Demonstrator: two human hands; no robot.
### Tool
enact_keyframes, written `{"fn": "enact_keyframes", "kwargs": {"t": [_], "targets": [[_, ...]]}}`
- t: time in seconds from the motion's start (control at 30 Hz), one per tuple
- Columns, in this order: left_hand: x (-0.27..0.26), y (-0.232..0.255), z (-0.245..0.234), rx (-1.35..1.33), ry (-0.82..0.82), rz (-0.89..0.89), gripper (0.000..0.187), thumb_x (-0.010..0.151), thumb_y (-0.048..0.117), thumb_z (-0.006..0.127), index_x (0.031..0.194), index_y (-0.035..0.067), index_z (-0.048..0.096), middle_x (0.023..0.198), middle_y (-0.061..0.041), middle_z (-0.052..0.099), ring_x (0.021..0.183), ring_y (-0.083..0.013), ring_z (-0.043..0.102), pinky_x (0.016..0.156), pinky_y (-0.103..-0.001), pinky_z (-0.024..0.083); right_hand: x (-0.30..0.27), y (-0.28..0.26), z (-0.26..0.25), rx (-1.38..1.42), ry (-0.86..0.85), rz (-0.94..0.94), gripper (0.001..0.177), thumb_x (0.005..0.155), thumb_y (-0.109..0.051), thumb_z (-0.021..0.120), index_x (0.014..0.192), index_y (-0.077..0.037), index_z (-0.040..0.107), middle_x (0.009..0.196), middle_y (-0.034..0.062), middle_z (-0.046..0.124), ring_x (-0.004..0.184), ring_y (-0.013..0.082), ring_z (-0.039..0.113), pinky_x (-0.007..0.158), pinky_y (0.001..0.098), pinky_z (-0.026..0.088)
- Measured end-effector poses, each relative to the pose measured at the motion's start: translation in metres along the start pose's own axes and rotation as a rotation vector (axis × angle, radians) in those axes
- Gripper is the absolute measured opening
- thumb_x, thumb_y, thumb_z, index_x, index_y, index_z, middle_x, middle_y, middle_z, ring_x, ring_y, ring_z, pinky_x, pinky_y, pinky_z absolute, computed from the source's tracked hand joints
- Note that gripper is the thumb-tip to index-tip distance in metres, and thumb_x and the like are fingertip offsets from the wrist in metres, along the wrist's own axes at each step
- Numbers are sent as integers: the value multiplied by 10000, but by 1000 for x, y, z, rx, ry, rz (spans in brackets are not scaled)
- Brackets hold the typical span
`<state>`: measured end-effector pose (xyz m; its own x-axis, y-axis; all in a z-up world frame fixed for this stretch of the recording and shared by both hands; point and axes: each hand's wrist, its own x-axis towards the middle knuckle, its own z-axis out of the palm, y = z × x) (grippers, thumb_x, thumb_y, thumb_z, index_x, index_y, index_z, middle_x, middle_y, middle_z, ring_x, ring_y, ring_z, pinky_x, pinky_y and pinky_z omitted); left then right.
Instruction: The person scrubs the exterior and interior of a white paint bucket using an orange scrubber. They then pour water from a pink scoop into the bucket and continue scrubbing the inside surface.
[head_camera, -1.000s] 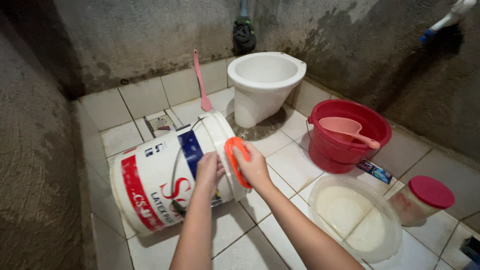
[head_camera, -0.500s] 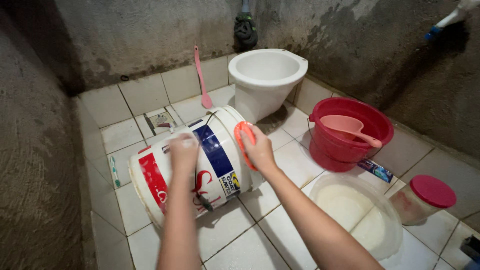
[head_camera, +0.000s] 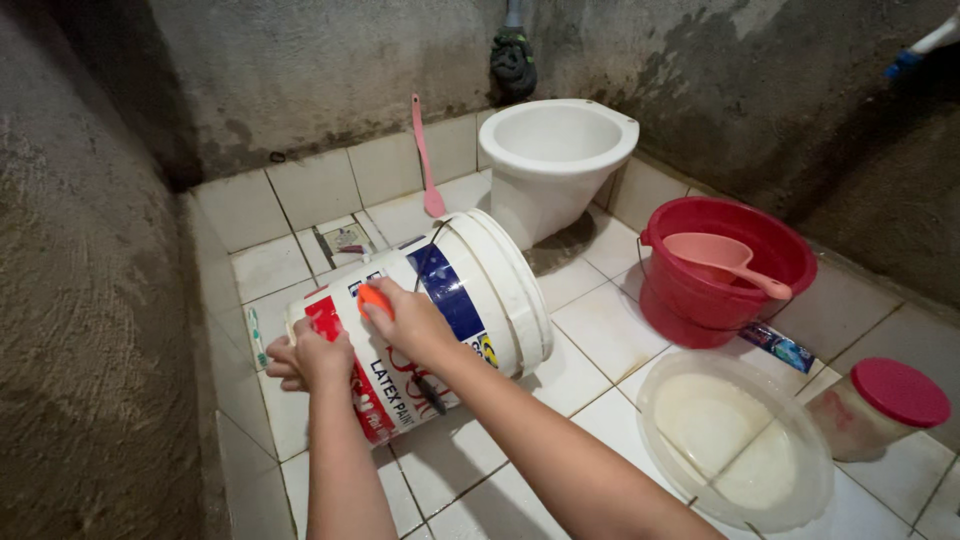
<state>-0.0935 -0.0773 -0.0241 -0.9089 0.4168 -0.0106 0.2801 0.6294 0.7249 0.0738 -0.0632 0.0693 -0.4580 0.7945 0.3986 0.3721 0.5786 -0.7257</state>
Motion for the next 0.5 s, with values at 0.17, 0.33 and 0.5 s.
{"fn": "enact_keyframes", "kwargs": {"t": [0.17,0.33,0.5], "targets": [[-6,1,-13,-50,-49,-67,919,651,350,949,1447,312,491,1472,-154,394,1370,-396,325,1122,-611,274,-3,20,-20,-130,27,72,397,937,-336,630,1248,-93,660,966,254,727,901,434,710,802,498,554],[-20,10,-13,6,-125,-29,1064,585,378,988,1481,274,424,1472,-166,426,1385,-420,381,1116,-624,286,-14,43,-70,-227,34,142,361,918,-272,622,1202,-55,669,972,256,731,914,424,713,808,499,547],[-42,24,-23,100,-211,23,1084,590,374,985,1499,312,397,1503,-162,362,1399,-420,309,1116,-608,260,-16,76,-118,-245,192,232,350,921,-297,625,1164,-59,705,992,257,733,954,418,709,855,471,546]]}}
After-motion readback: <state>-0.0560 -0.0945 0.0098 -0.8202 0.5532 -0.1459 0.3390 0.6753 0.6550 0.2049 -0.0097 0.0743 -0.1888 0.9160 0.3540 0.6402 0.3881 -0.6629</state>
